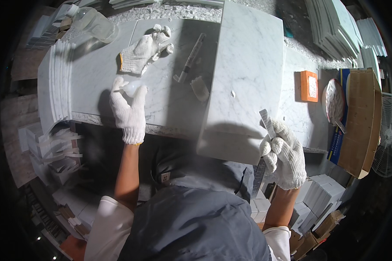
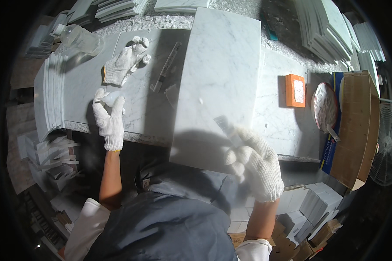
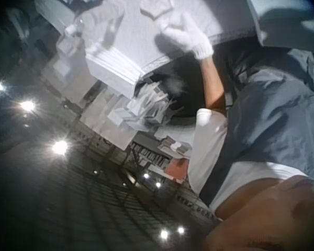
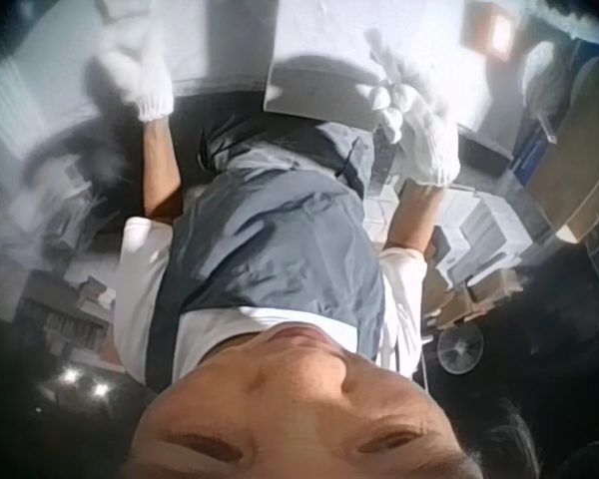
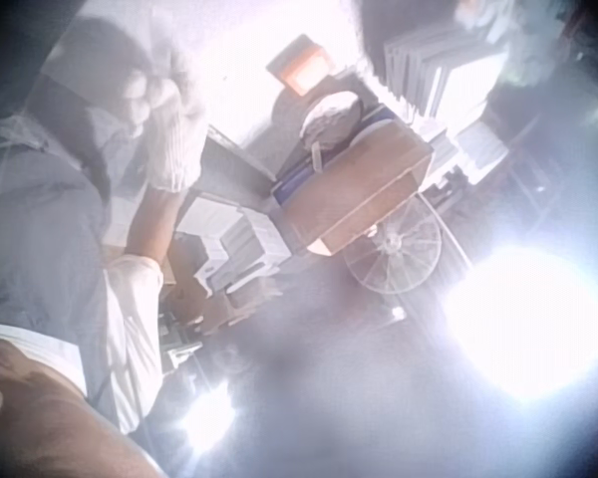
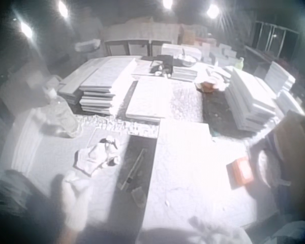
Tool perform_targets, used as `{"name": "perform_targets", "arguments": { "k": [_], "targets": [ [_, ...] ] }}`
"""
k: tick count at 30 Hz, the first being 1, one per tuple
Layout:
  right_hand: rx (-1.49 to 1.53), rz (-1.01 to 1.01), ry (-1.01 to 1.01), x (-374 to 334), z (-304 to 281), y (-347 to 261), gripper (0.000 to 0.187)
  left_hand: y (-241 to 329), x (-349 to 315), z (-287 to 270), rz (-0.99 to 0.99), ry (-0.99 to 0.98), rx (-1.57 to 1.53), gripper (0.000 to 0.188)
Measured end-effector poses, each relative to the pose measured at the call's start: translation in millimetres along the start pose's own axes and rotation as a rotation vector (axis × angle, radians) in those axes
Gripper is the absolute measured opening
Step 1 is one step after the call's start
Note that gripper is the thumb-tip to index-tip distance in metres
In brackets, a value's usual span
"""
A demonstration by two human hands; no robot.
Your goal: The person repeatedly scrapes and smooths the edges of white rectangular tiles using a metal scraper and a small orange block. They handle tiles one at a time, occasionally applying liquid from a small bottle, and place finished tiles into a nearby cardboard box.
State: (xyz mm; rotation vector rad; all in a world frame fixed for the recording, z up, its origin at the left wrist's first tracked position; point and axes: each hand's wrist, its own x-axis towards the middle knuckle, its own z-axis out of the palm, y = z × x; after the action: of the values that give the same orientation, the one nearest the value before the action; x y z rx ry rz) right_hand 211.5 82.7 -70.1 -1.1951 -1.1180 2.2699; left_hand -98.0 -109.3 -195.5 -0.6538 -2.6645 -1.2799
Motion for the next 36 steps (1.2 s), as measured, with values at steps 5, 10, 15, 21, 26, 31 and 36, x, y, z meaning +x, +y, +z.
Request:
{"name": "perform_targets", "arguments": {
  "k": [5,10,15,21,26,31,36],
  "targets": [
    [0.077,-0.077,-0.090,6,-22,14,0.037,-3,4,8,-0.284,-0.047,-0.372,0.055],
    [0.051,-0.164,-0.094,14,-34,29,0.036,-1,3,10,-0.286,-0.010,-0.368,0.050],
    [0.148,-0.044,-0.216,8,-33,7,0.056,3,2,12,-0.248,0.019,-0.338,0.049],
    [-0.308,-0.101,-0.061,4,-13,-9,0.068,7,-4,10,-0.215,0.057,-0.356,0.045],
    [-1.095,-0.559,0.016,21,2,0,0.050,26,-13,12,-0.079,0.054,-0.286,0.042],
    [-1.243,-0.532,0.073,22,14,4,0.057,59,-31,15,-0.018,-0.143,-0.563,0.041],
    [-1.317,-0.561,0.052,25,23,2,0.049,78,-38,9,0.035,-0.308,-0.488,0.046]
  ]
}}
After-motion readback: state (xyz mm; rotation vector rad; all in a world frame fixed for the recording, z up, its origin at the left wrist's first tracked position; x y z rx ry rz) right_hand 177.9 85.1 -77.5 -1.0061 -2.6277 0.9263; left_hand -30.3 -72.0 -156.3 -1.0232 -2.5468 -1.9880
